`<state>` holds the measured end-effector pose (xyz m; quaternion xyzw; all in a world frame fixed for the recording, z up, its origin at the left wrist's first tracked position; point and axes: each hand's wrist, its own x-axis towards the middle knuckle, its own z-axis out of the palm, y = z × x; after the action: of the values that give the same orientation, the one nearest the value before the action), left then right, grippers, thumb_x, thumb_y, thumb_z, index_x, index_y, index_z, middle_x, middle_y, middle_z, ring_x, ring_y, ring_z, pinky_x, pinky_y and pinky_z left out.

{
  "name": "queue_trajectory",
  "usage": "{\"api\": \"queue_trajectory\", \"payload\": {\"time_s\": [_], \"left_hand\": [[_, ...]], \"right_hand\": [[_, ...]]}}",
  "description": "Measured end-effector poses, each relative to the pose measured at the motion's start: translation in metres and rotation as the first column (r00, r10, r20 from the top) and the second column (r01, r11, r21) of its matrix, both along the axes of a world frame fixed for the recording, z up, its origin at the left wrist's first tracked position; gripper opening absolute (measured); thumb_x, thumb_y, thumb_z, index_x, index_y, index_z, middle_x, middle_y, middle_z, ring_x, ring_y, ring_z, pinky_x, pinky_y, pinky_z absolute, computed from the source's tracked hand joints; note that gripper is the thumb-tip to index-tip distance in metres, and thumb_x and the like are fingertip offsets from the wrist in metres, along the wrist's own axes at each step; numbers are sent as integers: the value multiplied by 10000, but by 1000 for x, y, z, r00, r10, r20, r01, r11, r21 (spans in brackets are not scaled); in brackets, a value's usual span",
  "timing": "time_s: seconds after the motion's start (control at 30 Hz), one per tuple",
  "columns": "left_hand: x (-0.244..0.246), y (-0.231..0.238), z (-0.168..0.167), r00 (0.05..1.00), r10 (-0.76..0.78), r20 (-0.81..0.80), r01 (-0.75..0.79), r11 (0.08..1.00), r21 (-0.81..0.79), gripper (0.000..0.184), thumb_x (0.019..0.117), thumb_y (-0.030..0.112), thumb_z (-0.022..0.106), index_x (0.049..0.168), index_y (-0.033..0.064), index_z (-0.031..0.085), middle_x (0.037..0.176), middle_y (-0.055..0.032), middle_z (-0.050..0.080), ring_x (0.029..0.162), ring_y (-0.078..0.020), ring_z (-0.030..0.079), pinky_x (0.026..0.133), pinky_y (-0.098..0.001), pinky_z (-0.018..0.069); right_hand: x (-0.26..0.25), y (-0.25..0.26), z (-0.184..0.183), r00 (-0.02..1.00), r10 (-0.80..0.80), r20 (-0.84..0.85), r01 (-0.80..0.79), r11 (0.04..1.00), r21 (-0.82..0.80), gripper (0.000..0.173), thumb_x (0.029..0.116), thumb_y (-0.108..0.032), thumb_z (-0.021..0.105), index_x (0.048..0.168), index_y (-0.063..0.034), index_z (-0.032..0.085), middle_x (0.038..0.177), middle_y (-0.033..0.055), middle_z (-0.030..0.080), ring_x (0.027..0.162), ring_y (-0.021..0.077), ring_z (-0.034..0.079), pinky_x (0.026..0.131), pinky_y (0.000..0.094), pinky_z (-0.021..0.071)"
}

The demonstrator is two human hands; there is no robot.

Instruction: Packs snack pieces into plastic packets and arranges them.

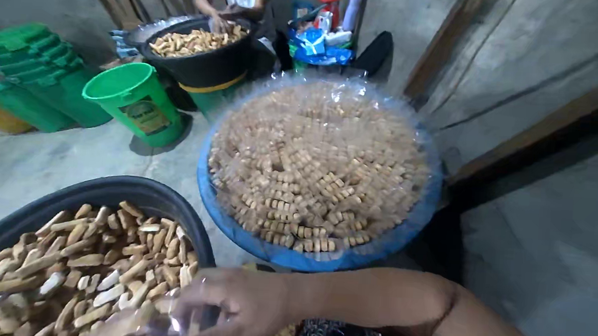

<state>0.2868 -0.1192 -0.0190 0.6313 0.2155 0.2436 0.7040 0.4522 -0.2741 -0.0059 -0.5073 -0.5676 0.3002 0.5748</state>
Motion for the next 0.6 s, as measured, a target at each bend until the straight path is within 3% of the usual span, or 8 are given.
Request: {"api": "queue_trajectory", "payload": {"time_s": [0.1,0.17,0.23,0.27,0.33,0.37,0.43,0.6], "left_hand": [[41,-34,14,999,-28,-24,28,1000,4,390,1003,375,613,1261,143,434,958,166,713,867,9,701,768,-216,606],[64,-42,19,976,-210,65,208,978,32,693,936,614,581,1431,163,404,1173,115,691,1062,-56,681,883,-291,597],[88,-43,13,896,-439,62,427,892,145,538,977,585,530,1399,255,481,1158,90,727,971,-68,716,766,-262,617],[98,-46,6,835,-550,-6,535,810,242,410,1026,474,533,1357,234,532,1118,73,731,918,-65,719,740,-243,618],[116,-58,-16,729,-631,-265,658,538,527,229,1044,221,559,1205,92,660,1024,-2,723,868,-77,709,763,-247,612],[126,-68,-28,675,-628,-388,687,342,642,192,1001,113,595,1143,52,710,1016,-64,728,888,-148,715,803,-313,606],[148,-86,-53,594,-609,-525,682,35,731,202,919,10,662,1095,58,748,1045,-147,716,942,-301,719,819,-454,607],[192,-93,-89,555,-599,-577,539,-270,798,326,901,19,686,1199,147,713,1102,-249,648,869,-438,690,673,-543,585]], "right_hand": [[11,-11,-3,973,-228,-29,230,970,75,189,933,-62,681,973,123,694,935,218,689,894,256,675,828,382,545],[47,-38,12,955,-275,-116,291,943,162,160,964,-12,582,865,87,660,826,88,641,781,59,601,731,208,502],[88,-76,21,933,-310,-183,353,889,293,145,979,-34,540,870,-49,634,832,-77,614,788,-69,577,713,111,493],[104,-99,24,897,-413,-158,443,838,318,131,996,-77,561,928,-123,664,880,-139,660,821,-91,612,732,112,528],[124,-136,26,711,-698,85,632,687,358,49,990,-76,593,979,-76,641,894,-135,638,811,-98,601,731,110,544],[128,-150,24,618,-764,186,674,637,374,71,983,-76,598,994,-32,653,906,-111,628,820,-89,584,742,117,533],[128,-173,19,583,-771,256,687,636,351,79,993,-126,583,968,-105,655,931,-145,635,845,-105,598,749,102,543],[114,-202,1,642,-709,292,623,704,340,144,1024,-262,616,914,-170,612,907,-137,615,889,-85,599,781,95,519]]}}
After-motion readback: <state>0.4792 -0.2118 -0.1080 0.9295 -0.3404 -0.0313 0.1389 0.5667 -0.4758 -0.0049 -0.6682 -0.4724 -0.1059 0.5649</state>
